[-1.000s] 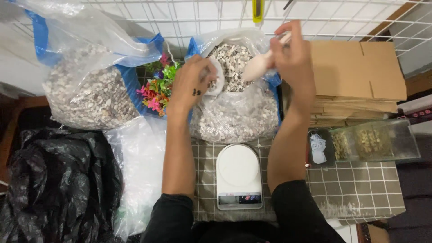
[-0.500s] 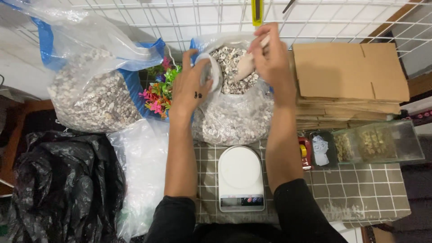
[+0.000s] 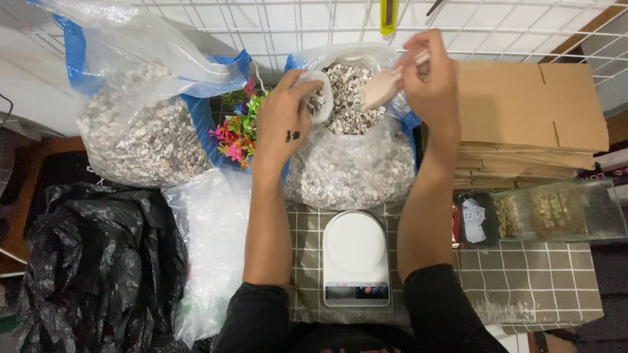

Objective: The person uses a scoop to transfer small white stones from a large bag into small plastic pouches, weighing each pouch on a digital scale to reach a specific weight before setting the pouches aside.

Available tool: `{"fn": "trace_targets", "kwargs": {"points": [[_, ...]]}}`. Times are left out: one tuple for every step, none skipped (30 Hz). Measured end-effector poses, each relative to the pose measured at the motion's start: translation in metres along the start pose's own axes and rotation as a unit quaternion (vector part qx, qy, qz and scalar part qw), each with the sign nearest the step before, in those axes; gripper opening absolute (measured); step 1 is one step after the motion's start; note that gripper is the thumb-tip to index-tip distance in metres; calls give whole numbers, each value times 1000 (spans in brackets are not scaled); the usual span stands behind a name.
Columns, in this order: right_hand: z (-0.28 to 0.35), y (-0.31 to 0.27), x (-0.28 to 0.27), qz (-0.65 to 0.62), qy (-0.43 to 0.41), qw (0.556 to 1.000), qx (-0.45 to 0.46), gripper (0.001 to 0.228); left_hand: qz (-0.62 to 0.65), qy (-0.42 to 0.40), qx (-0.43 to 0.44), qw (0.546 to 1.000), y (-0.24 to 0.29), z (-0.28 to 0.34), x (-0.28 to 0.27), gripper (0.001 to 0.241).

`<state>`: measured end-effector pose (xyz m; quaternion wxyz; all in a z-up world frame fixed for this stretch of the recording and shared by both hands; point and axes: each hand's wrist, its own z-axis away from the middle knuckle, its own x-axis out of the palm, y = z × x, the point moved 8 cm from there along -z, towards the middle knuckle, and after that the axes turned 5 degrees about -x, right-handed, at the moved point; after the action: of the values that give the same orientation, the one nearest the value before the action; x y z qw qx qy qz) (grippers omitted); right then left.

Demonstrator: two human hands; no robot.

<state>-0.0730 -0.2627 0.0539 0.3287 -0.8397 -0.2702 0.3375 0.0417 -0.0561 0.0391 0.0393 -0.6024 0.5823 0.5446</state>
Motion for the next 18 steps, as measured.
{"fn": "trace_targets", "kwargs": {"points": [[-1, 6, 7, -1, 0, 1000, 1, 29, -1, -1, -1, 1000, -2, 0, 1, 48], [-1, 15, 14, -56, -6, 998, 19, 25, 23, -8, -7, 1000, -5, -1, 4, 39], [-1, 23, 22, -110, -11, 993, 36, 21, 46, -15, -13, 999, -8, -2, 6, 32], [0, 27, 24, -110, -9, 993, 34, 21, 45, -15, -11, 999, -12, 0, 8, 32], [2, 33, 25, -141, -2, 989, 40, 18, 16, -37, -24, 999, -18, 2, 14, 32], [3, 38, 27, -172, 3, 984, 46, 17, -13, -59, -39, 997, -24, 5, 20, 32], [4, 37, 23, -172, 3, 984, 45, 17, -14, -58, -37, 998, -22, 5, 19, 32], [5, 35, 23, -174, -10, 984, 45, 19, 0, -56, -52, 997, -24, 4, 17, 31], [6, 34, 23, -177, -24, 983, 46, 23, 13, -54, -66, 996, -25, 3, 16, 31], [7, 34, 19, -177, -23, 983, 46, 23, 13, -55, -65, 996, -22, 3, 14, 31], [8, 36, 20, -179, -50, 980, 64, 31, 38, -37, -48, 997, -16, 3, 10, 31], [10, 38, 21, -181, -78, 977, 81, 40, 63, -18, -30, 997, -11, 1, 6, 33], [10, 38, 19, -180, -76, 977, 80, 40, 63, -19, -28, 997, -9, 1, 5, 33], [12, 39, 21, -185, -90, 974, 98, 40, 57, -31, -43, 997, -10, 1, 6, 31], [14, 41, 22, -189, -104, 970, 116, 40, 52, -42, -57, 996, -10, 0, 7, 31], [14, 45, 25, -189, -103, 970, 116, 40, 51, -43, -57, 996, -12, 1, 8, 31], [14, 51, 25, -205, -74, 968, 121, 35, 34, -51, -60, 996, -15, 2, 11, 32], [13, 56, 26, -221, -47, 966, 125, 30, 18, -58, -64, 996, -19, 4, 13, 36]]}}
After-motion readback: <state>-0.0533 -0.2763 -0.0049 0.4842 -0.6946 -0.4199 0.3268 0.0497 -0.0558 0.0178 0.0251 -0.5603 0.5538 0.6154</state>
